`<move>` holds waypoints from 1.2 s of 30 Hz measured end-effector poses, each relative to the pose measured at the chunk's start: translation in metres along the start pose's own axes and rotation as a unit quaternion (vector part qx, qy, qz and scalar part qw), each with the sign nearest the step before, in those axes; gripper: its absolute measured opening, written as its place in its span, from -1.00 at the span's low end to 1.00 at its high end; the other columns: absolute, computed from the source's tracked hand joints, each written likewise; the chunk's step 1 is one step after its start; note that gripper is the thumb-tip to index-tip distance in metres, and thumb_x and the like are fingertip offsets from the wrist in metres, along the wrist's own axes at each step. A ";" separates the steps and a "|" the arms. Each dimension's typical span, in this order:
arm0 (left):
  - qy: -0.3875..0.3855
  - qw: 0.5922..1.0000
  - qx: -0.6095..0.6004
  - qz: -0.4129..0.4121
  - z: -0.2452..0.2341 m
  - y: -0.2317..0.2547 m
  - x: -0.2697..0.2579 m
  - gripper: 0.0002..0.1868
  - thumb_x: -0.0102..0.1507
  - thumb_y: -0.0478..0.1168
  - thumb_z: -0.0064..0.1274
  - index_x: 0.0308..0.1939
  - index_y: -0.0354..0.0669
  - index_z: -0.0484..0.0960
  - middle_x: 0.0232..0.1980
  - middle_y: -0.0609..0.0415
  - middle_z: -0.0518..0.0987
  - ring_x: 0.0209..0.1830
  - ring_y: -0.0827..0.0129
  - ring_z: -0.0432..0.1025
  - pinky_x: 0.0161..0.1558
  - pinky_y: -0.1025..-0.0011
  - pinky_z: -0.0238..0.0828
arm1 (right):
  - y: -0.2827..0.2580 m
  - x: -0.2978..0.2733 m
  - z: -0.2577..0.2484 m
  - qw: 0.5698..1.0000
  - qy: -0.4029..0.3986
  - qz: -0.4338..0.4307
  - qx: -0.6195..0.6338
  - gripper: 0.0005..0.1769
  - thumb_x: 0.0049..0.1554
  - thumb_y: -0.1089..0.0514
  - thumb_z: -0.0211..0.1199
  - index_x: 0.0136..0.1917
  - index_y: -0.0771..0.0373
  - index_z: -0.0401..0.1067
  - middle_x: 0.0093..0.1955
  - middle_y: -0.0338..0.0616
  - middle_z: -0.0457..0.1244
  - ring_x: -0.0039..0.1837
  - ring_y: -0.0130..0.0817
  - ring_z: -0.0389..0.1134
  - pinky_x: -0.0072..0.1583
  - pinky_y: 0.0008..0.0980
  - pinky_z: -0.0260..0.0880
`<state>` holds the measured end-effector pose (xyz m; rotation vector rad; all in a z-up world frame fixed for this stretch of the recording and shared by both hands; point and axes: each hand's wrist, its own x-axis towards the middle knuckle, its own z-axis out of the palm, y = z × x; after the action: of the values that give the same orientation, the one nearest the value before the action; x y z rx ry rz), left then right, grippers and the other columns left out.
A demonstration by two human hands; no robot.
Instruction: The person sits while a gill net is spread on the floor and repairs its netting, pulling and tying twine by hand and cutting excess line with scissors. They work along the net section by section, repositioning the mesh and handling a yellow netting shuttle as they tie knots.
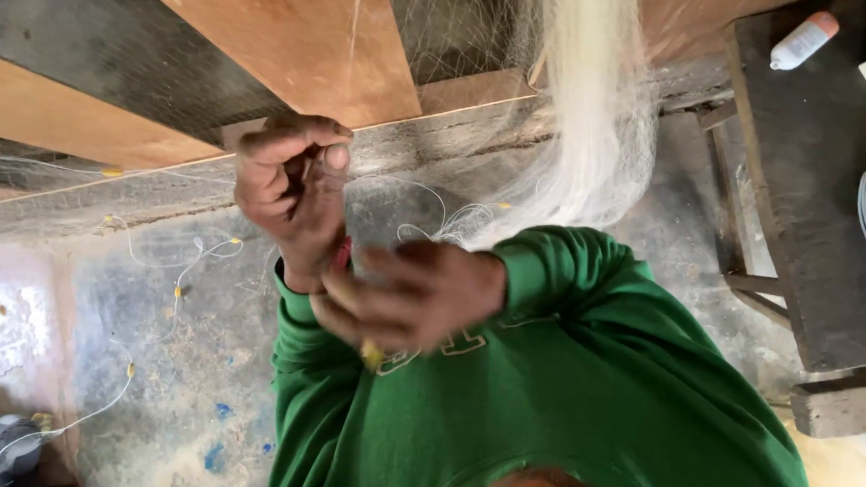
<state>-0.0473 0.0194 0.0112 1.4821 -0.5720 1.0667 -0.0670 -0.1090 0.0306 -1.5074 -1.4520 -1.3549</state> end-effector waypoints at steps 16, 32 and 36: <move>0.091 0.903 -0.350 -0.232 0.003 -0.023 -0.022 -0.71 0.07 -0.46 0.03 -0.22 -0.30 0.26 -0.42 -0.19 0.35 -0.57 0.47 0.21 -0.68 0.72 0.09 | -0.007 -0.047 0.027 0.975 -0.102 0.143 0.135 -0.85 0.08 0.22 -0.01 -0.09 0.22 0.35 -0.25 -0.15 0.11 -0.32 -0.31 0.24 -0.41 -0.50 0.25; 0.114 0.954 -0.181 -0.211 0.013 -0.024 -0.025 -0.76 0.04 -0.48 0.04 -0.27 -0.28 0.35 -0.42 -0.14 0.40 -0.52 0.50 0.26 -0.68 0.75 0.07 | 0.000 -0.055 0.015 0.882 -0.115 0.336 0.309 -0.81 0.01 0.20 0.17 -0.06 0.19 0.30 -0.39 -0.22 0.13 -0.41 -0.26 0.30 -0.39 -0.47 0.29; 0.101 0.960 -0.182 -0.188 0.029 -0.021 -0.019 -0.77 0.05 -0.46 0.02 -0.27 -0.25 0.35 -0.45 -0.10 0.37 -0.60 0.56 0.16 -0.67 0.71 0.04 | 0.008 -0.056 0.006 0.861 -0.101 0.363 0.341 -0.81 0.01 0.16 0.19 -0.13 0.23 0.24 -0.44 -0.10 0.17 -0.41 -0.14 0.30 -0.41 -0.39 0.26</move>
<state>-0.0297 -0.0074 -0.0136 1.0865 -0.3031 0.7529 -0.0501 -0.1223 -0.0218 -1.4779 -1.1011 -0.1899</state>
